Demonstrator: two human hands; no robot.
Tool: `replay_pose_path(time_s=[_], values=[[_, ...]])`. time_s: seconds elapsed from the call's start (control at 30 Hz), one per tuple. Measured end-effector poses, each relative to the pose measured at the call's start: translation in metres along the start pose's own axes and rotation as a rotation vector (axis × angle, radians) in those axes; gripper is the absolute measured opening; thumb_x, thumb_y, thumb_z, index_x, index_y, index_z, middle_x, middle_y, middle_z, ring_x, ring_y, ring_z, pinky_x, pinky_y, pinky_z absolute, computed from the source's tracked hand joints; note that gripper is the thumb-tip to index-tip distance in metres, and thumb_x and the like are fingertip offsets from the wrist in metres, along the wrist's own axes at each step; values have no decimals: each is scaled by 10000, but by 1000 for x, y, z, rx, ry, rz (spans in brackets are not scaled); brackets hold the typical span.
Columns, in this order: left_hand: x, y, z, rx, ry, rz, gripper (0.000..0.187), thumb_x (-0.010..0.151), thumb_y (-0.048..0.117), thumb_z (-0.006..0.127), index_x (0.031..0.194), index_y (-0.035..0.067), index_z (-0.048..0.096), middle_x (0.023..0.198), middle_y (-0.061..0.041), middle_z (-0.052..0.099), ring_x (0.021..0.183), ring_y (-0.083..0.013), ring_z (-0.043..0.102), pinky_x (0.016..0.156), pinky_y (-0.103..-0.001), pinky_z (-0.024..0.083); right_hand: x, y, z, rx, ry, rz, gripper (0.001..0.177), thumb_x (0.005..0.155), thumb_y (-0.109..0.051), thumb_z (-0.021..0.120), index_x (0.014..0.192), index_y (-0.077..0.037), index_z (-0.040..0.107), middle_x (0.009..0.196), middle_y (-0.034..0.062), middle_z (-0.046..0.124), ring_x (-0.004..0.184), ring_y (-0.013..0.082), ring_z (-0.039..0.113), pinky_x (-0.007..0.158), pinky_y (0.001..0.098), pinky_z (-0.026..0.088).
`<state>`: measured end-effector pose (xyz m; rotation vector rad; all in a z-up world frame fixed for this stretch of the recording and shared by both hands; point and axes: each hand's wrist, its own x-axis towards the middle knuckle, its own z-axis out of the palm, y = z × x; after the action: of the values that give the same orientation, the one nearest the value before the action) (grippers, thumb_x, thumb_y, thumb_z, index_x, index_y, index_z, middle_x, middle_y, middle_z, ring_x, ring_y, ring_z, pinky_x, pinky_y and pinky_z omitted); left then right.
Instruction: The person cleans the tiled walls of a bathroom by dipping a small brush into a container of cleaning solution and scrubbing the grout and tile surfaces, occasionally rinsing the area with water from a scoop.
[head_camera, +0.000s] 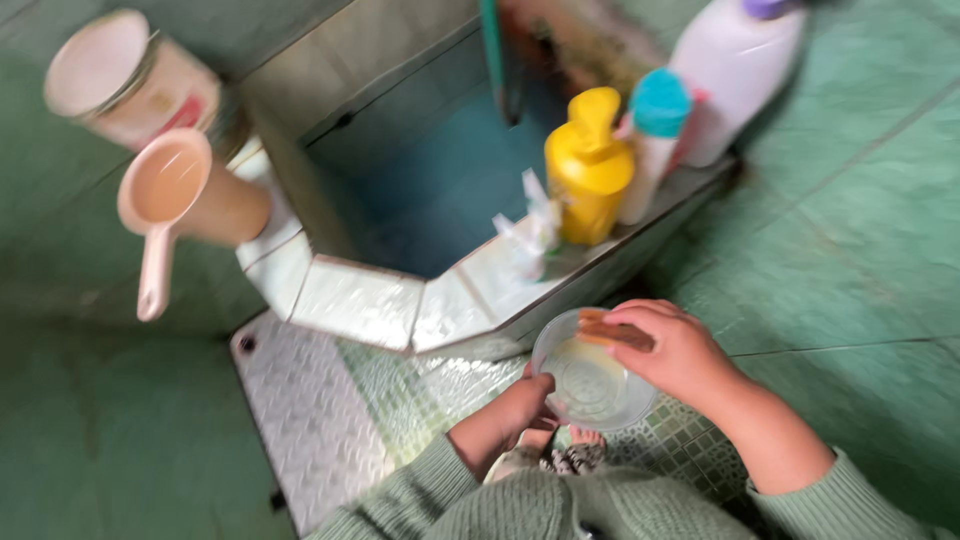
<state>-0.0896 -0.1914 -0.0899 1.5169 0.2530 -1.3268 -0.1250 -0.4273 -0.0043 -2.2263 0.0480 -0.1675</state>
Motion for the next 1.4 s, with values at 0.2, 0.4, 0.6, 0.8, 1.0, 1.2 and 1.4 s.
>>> replay_pose_path(time_s=[0.2, 0.4, 0.6, 0.8, 1.0, 1.2, 1.4], values=[[-44, -43, -6, -245, 134, 107, 620, 909, 255, 367, 1510, 201, 224, 1146, -150, 639, 801, -182, 658, 704, -324, 534, 8, -46, 71, -420, -353, -509, 280, 651, -108, 699, 931, -101, 703, 954, 44, 680, 968, 283, 614, 852, 435, 483], [-97, -93, -14, -536, 313, 163, 693, 904, 231, 358, 1550, 247, 109, 1126, -130, 628, 701, -201, 651, 675, -348, 548, -5, -70, 146, -685, -667, -652, 245, 762, -133, 618, 991, -153, 702, 910, 76, 674, 921, 285, 625, 795, 431, 498], [-129, -152, -33, -736, 486, 181, 679, 914, 265, 336, 1561, 273, 131, 1061, -137, 629, 619, -165, 615, 604, -328, 529, -15, -125, 210, -738, -1123, -662, 226, 761, -159, 647, 979, -167, 705, 882, 78, 691, 896, 289, 650, 784, 428, 511], [-149, -207, -74, -817, 756, 337, 751, 872, 203, 429, 1565, 249, 142, 1126, -197, 577, 711, -211, 589, 595, -328, 510, -30, -174, 277, -464, -962, -900, 133, 785, -168, 625, 889, -169, 709, 836, 64, 669, 840, 296, 637, 736, 445, 516], [-219, -224, -130, -704, 963, 456, 918, 802, 181, 539, 1568, 244, 36, 1425, -140, 302, 1028, -211, 565, 741, -335, 550, -42, -261, 328, -421, -644, -982, 292, 722, -191, 678, 1002, -113, 655, 844, 78, 635, 817, 297, 626, 702, 445, 505], [-285, -226, -184, -736, 972, 450, 929, 796, 229, 538, 1586, 217, 50, 1331, -208, 389, 888, -253, 584, 718, -348, 528, -50, -315, 394, -686, -565, -948, 318, 741, -329, 747, 894, -72, 640, 803, 105, 642, 771, 291, 647, 679, 437, 523], [-315, -237, -255, -835, 980, 324, 884, 822, 262, 515, 1567, 216, 42, 1351, -182, 328, 754, -213, 618, 713, -344, 549, -32, -349, 456, -739, -772, -839, 211, 743, -295, 715, 822, -100, 727, 791, 113, 696, 785, 297, 675, 700, 426, 549]])
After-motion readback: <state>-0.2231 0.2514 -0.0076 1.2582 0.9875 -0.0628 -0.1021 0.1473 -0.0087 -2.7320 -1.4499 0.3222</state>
